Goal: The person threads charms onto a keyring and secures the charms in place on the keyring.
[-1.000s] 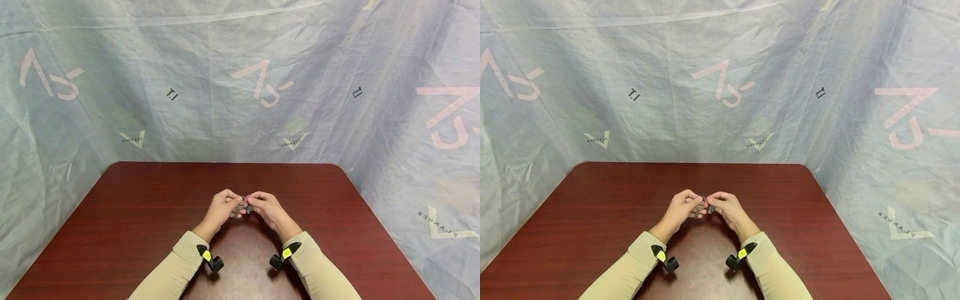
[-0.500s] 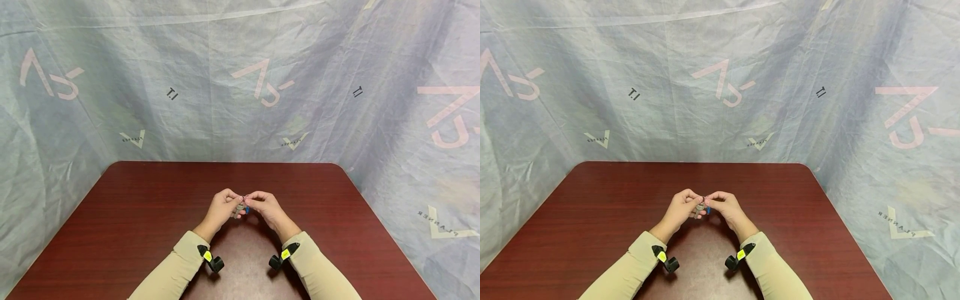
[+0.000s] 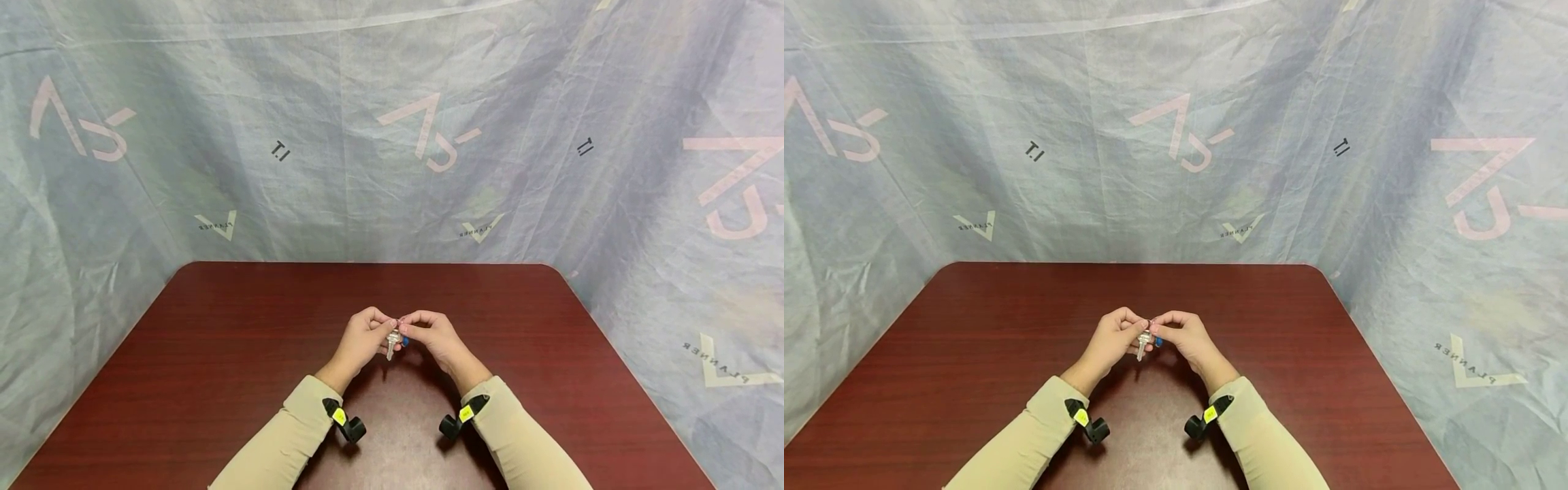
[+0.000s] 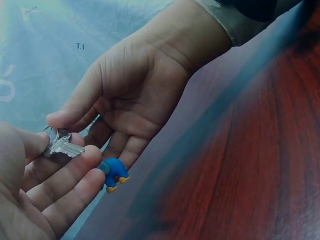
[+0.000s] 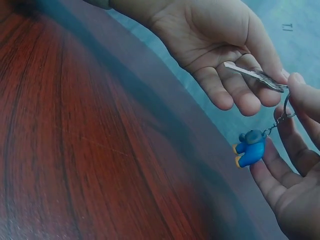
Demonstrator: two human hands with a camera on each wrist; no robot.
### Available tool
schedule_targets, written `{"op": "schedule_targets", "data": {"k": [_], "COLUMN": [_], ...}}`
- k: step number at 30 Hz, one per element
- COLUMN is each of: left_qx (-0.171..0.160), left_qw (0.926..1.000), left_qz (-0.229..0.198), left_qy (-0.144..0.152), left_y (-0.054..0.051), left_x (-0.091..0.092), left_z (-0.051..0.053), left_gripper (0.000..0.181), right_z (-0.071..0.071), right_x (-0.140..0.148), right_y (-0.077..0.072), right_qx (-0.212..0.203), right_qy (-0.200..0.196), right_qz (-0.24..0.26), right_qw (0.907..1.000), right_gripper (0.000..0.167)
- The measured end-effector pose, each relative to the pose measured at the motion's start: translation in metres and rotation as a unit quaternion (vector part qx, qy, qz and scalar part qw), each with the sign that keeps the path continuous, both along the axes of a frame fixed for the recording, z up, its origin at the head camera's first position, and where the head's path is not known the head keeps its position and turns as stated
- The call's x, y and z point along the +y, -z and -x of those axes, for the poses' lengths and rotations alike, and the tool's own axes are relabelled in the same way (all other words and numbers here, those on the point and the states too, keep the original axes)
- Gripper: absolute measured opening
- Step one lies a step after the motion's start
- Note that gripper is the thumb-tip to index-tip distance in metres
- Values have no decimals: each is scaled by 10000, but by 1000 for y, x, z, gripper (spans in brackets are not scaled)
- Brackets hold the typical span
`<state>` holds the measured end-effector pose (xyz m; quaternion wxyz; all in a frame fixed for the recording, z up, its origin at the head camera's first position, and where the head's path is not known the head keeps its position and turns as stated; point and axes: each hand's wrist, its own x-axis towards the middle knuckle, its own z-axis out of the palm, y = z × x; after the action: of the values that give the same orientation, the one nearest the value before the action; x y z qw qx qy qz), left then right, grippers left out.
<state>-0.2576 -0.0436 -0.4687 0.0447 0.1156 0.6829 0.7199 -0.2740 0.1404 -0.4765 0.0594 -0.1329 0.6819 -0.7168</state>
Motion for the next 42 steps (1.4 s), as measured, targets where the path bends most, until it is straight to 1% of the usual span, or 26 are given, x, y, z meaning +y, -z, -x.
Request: {"op": "schedule_targets", "data": {"k": [2,6,10,13,15,19,21,25,27,29,32,34,37,42], "left_qx": [87,175,350,579,689,757,783,807,876,936,1052,1065,1073,1060], "left_qw": [9999,9997,9987,9964,9950,9939,9932,9916,9894,9878,9837,9827,9811,9815], "left_qz": [72,157,361,589,661,702,744,873,1008,1096,1287,1342,1427,1415], "left_qy": [-2,-1,-95,-216,-282,-386,-437,-510,-564,-596,-679,-702,-750,-730], "left_y": [0,0,0,0,1,1,0,0,1,1,2,2,3,4], "left_x": [0,-1,-1,-1,-1,0,0,1,0,0,0,1,1,2], "left_z": [0,0,0,-1,-1,-2,-3,-5,-5,-5,-5,-5,-5,-4], "left_gripper": [14,13,12,12,12,11,10,9,10,10,11,11,12,11], "right_z": [0,0,0,-1,-1,-2,-5,-17,-22,-20,-12,-8,-7,-7], "right_x": [1,1,1,1,0,-1,-2,-5,-6,-5,-3,-2,-1,-1], "right_y": [0,0,-1,-2,-2,-4,-8,-25,-31,-28,-16,-8,-5,-3], "right_qx": [27,156,325,418,458,527,585,808,909,936,986,1069,1199,1248], "right_qy": [-6,-44,-27,-12,-16,-28,-49,-140,-199,-253,-415,-534,-757,-906], "right_qz": [-31,-112,-281,-381,-400,-474,-567,-824,-918,-978,-1039,-1098,-1098,-1056], "right_qw": [10000,9998,9991,9984,9981,9975,9967,9932,9914,9905,9888,9867,9838,9824], "right_gripper": [13,2,11,11,12,13,13,12,13,14,14,13,13,14]}}
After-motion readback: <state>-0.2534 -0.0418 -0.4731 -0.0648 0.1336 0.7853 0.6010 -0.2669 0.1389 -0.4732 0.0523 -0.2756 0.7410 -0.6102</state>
